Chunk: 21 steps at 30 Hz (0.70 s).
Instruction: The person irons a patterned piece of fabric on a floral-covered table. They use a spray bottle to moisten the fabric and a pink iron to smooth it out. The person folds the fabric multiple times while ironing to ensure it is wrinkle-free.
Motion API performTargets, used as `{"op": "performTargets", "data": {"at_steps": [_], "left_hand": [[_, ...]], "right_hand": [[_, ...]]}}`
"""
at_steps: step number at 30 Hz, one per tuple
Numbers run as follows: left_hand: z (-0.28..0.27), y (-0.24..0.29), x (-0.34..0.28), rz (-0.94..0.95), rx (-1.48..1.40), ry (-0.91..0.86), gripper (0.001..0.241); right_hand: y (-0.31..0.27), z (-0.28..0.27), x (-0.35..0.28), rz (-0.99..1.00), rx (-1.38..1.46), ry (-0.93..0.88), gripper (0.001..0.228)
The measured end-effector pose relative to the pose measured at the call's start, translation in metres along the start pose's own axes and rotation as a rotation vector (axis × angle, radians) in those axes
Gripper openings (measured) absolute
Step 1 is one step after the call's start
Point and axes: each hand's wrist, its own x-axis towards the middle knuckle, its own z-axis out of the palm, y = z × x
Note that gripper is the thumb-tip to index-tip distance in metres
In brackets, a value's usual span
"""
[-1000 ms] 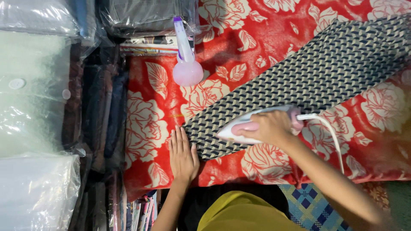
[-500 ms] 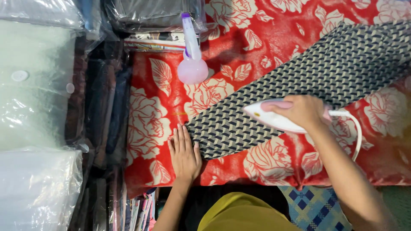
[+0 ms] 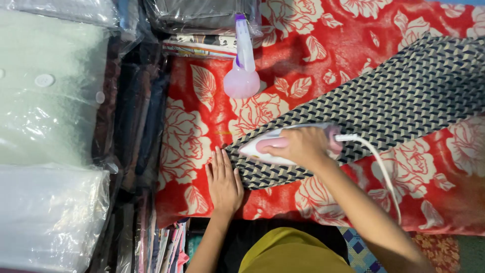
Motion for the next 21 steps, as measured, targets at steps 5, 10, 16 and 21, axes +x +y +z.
{"op": "performTargets", "data": {"at_steps": [5, 10, 16, 21], "left_hand": [[-0.005, 0.002, 0.0, -0.011, -0.026, -0.001, 0.064], [-0.003, 0.001, 0.0, -0.013, -0.045, -0.004, 0.064], [-0.005, 0.003, 0.0, -0.007, -0.005, 0.007, 0.063], [-0.002, 0.002, -0.001, -0.015, 0.007, -0.007, 0.064]], "right_hand": [[0.056, -0.021, 0.001, 0.119, -0.093, -0.071, 0.066], [0.039, -0.014, 0.01, 0.001, -0.12, 0.049, 0.066], [0.002, 0.019, 0.021, -0.177, -0.057, 0.258, 0.067], [0.005, 0.009, 0.018, -0.28, -0.022, 0.26, 0.063]]}}
